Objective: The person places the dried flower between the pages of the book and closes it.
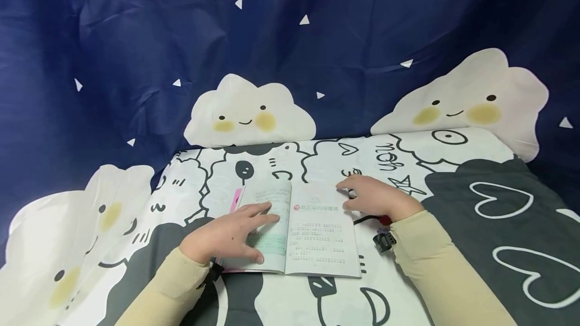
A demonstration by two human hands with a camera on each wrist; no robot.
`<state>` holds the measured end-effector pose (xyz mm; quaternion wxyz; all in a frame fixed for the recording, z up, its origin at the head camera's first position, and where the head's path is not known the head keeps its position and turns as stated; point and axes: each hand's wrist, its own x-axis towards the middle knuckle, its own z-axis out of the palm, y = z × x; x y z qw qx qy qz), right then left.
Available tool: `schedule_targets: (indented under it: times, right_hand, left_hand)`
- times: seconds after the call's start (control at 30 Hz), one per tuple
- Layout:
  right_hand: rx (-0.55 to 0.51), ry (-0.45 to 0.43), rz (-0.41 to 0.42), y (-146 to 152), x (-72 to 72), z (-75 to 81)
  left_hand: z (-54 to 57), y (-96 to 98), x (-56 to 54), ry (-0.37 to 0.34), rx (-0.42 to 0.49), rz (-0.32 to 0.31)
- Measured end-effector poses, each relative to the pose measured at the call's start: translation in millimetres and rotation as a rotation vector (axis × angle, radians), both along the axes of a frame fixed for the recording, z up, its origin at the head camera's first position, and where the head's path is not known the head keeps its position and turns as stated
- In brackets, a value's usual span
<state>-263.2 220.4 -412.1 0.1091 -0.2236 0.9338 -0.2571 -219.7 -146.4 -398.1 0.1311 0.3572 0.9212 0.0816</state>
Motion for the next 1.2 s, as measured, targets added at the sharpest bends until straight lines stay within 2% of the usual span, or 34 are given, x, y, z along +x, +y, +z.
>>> schedule_targets:
  times: [0.1,0.2,0.5,0.77,1.0,1.2]
  right_hand:
    - [0.011,-0.036,-0.027,7.4,-2.0,2.5]
    - [0.034,-0.056,-0.035,15.5,-3.8,3.5]
    - [0.007,-0.057,0.019,49.1,2.1,3.5]
    - [-0.006,-0.143,0.078,74.3,12.1,-3.3]
    - [-0.06,-0.197,0.11,82.2,13.3,-13.4]
    - [-0.065,-0.193,0.104,80.1,12.4,-14.8]
  left_hand:
    - [-3.5,-2.4,-0.4,-0.04,0.005,0.021]
    - [-7.4,-2.7,-2.2,-0.051,0.004,0.027]
    - [-12.8,-0.8,-3.5,-0.065,-0.004,0.05]
    - [-16.5,-2.2,-3.8,-0.068,-0.004,0.048]
    - [-18.7,-1.4,-2.8,-0.063,-0.011,0.04]
    - [-17.0,-1.0,-2.8,-0.03,-0.017,0.04]
